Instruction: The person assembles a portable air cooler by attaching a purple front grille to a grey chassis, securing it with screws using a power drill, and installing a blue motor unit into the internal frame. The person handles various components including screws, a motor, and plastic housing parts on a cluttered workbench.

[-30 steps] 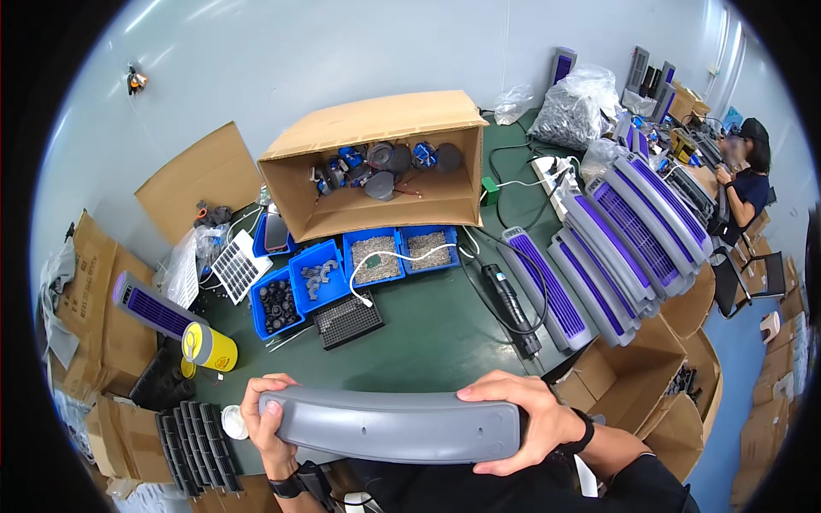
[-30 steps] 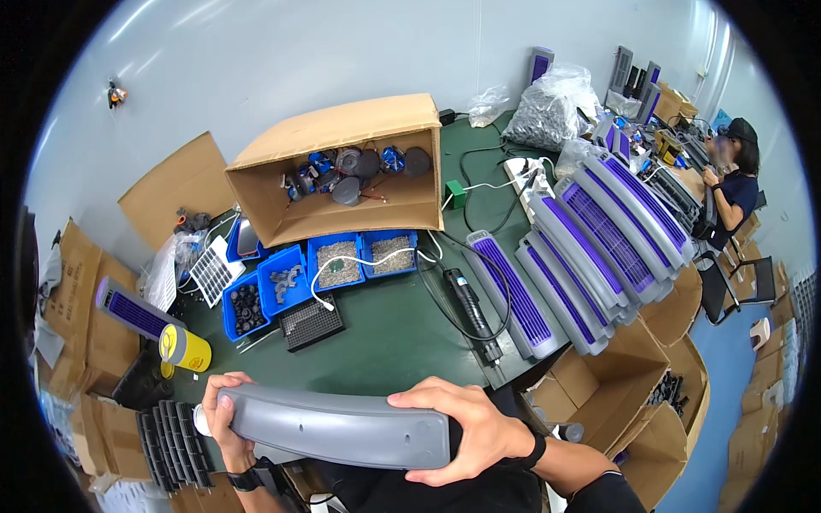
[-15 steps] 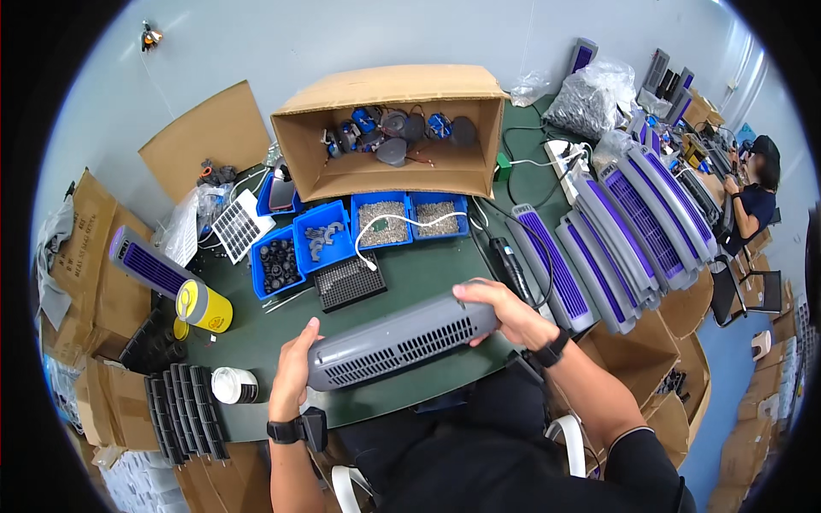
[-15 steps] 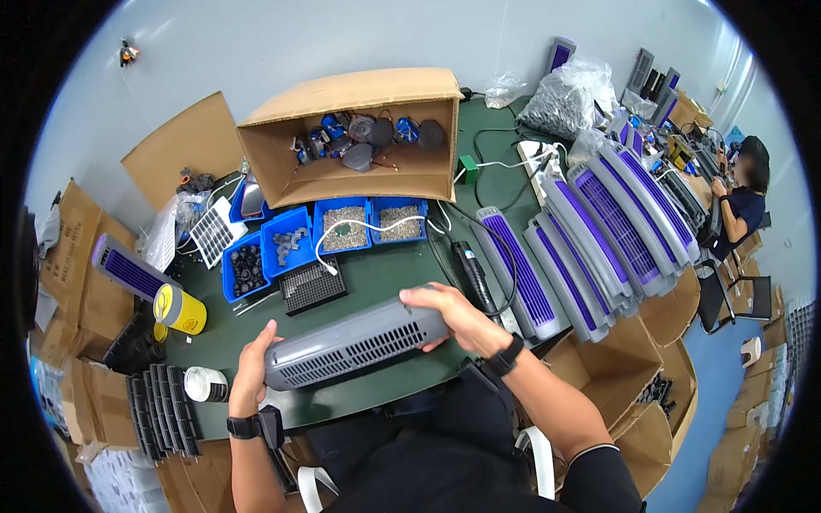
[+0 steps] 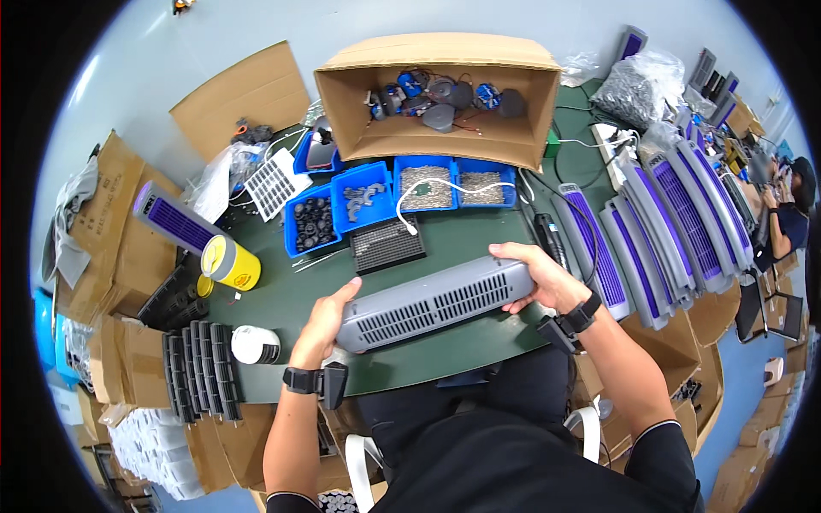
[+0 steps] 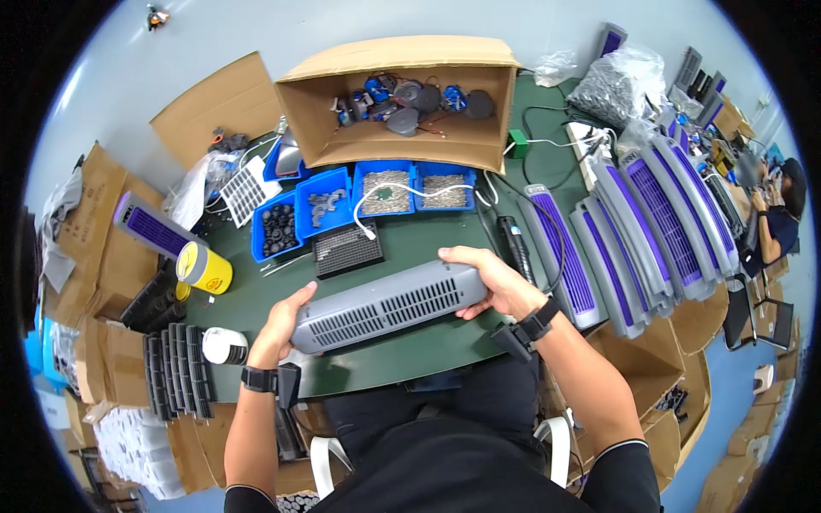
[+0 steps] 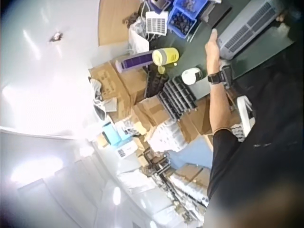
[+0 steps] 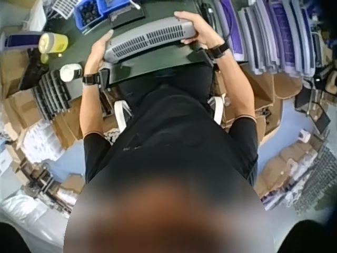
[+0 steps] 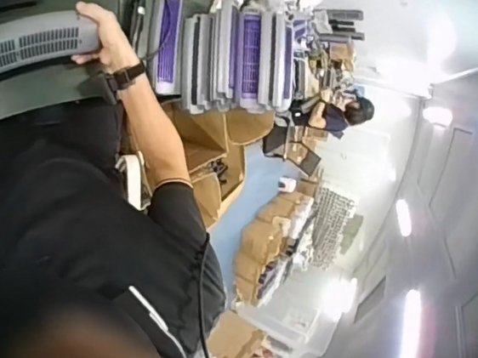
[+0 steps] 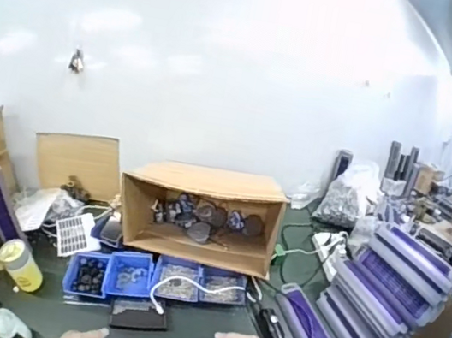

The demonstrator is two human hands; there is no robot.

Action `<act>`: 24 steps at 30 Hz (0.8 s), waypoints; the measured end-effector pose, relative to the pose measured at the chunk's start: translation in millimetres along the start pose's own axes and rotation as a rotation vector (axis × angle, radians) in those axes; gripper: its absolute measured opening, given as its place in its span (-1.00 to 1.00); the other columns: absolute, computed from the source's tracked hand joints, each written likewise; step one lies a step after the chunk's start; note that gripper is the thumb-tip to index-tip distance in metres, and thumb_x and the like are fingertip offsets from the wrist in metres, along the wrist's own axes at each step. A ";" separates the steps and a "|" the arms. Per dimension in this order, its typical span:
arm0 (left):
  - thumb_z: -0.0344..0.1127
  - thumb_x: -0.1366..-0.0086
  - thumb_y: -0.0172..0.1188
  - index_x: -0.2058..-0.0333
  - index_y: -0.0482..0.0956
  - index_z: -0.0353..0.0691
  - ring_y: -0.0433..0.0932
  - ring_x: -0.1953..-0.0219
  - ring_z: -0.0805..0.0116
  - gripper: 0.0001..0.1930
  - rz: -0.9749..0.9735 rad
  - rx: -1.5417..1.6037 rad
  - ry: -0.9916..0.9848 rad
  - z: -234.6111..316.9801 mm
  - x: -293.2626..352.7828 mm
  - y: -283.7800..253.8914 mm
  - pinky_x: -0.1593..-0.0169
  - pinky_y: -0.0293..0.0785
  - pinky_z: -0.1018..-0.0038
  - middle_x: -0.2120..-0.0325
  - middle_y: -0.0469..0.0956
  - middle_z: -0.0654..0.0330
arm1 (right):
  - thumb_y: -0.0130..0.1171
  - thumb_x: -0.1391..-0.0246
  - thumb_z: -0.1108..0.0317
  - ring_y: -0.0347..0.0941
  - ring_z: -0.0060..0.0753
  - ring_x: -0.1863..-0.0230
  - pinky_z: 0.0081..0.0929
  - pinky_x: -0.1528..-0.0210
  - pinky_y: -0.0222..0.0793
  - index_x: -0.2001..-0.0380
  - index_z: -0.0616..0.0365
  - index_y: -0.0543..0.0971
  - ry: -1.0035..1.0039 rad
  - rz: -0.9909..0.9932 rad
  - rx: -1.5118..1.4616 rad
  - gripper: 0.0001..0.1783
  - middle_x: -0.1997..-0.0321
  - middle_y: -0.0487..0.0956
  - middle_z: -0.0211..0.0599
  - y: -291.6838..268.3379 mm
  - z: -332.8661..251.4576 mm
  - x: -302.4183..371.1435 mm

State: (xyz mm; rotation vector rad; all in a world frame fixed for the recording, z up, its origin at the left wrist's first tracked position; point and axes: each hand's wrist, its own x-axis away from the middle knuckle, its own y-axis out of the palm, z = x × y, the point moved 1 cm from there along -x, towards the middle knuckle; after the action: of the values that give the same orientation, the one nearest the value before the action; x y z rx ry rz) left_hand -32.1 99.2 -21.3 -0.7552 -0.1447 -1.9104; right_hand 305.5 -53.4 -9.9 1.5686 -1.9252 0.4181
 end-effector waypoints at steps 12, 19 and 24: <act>-0.04 -0.40 0.14 0.15 0.74 -0.43 0.65 0.12 0.08 -0.53 0.234 -0.403 0.418 -13.2 -0.8 6.2 -0.01 0.48 0.29 0.20 0.72 -0.14 | 0.15 -0.30 -0.12 0.49 -0.16 0.21 -0.28 0.00 0.34 0.25 0.43 0.70 -0.635 0.362 0.517 -0.35 0.35 0.61 -0.01 -8.4 22.7 -30.2; -0.20 -0.34 0.01 0.25 0.77 -0.36 0.62 0.15 -0.16 -0.61 0.329 -0.564 0.767 -15.1 -14.9 10.9 -0.02 0.50 0.17 0.23 0.68 -0.18 | 0.09 -0.31 -0.20 0.42 0.00 0.16 -0.18 0.00 0.26 0.32 0.45 0.65 -0.657 0.474 0.522 -0.27 0.32 0.54 0.11 -11.4 13.8 -31.1; -0.18 -0.38 -0.05 0.17 0.74 -0.34 0.60 0.04 -0.20 -0.58 0.225 -0.590 0.536 -14.3 -6.6 4.2 -0.14 0.46 0.10 0.23 0.67 -0.21 | 0.06 -0.38 -0.21 0.54 -0.03 -0.11 -0.27 -0.22 0.35 -0.04 0.46 0.61 -0.470 0.421 0.375 -0.23 -0.01 0.65 0.11 -7.4 26.1 -33.7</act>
State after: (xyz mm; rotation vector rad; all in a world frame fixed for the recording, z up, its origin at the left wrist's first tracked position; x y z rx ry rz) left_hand -33.0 96.4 -37.3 -0.5721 0.8311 -1.8768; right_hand 309.5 -44.8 -52.2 1.5820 -2.6853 0.6622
